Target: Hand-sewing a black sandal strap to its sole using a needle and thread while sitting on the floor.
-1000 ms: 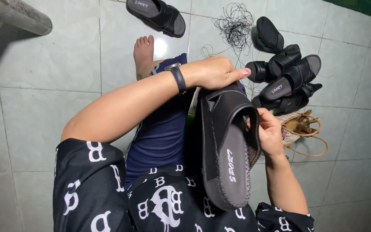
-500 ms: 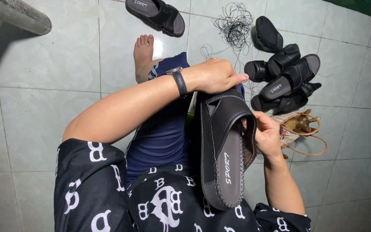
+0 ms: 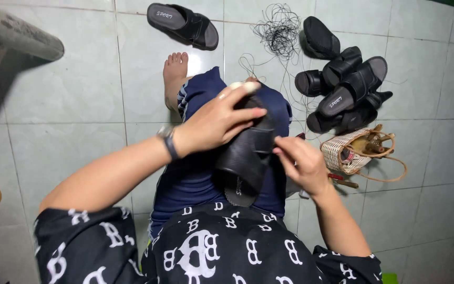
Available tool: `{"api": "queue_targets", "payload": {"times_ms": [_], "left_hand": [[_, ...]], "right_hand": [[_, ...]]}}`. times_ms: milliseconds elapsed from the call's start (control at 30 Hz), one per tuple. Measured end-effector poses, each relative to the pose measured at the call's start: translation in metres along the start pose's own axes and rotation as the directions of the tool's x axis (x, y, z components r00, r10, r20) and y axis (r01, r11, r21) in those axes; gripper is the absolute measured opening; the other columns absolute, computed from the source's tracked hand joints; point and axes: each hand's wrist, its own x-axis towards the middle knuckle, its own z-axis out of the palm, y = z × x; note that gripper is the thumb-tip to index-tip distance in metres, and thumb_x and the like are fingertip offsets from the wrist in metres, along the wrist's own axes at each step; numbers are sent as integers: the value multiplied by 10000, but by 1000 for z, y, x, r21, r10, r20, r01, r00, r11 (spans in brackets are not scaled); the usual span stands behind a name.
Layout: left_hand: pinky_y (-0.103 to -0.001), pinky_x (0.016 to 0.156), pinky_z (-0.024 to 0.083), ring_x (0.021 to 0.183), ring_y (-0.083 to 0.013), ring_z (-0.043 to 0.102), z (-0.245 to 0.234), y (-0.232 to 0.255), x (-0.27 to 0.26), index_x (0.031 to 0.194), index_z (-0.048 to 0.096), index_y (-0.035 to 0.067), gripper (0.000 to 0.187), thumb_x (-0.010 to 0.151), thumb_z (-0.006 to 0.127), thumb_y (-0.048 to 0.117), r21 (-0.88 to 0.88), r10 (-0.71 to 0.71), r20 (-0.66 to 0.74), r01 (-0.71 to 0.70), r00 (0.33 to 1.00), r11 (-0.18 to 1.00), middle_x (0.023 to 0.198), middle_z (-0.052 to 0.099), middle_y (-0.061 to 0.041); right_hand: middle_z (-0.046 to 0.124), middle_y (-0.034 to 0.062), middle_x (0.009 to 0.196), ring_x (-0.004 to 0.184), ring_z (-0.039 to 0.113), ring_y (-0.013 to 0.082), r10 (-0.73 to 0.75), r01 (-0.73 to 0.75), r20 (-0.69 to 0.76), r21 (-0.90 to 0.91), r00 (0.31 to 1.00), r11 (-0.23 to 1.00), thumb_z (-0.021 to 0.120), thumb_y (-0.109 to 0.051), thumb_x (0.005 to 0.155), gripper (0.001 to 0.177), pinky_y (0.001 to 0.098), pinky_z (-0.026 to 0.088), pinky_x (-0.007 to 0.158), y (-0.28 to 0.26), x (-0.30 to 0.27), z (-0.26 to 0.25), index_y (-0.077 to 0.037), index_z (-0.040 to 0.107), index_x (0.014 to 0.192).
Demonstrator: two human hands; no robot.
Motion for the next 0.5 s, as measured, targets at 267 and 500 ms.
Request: {"api": "queue_targets", "payload": {"times_ms": [267, 500], "left_hand": [[-309, 676, 533, 869, -239, 610, -11, 8, -22, 921, 635, 198, 113, 913, 599, 305, 379, -274, 53, 234, 960, 895, 972, 510, -21], [-320, 624, 530, 691, -226, 648, -41, 9, 21, 774, 698, 162, 94, 831, 706, 237, -241, -380, 410, 500, 829, 832, 735, 618, -23]], "right_hand": [[695, 105, 936, 788, 678, 307, 56, -57, 21, 59, 998, 997, 680, -107, 852, 215, 383, 558, 627, -24, 10, 2, -39, 681, 1056], [691, 112, 971, 838, 680, 320, 98, -103, 51, 112, 994, 988, 663, -110, 852, 217, 406, 564, 634, -22, 11, 5, -47, 681, 1058]]}}
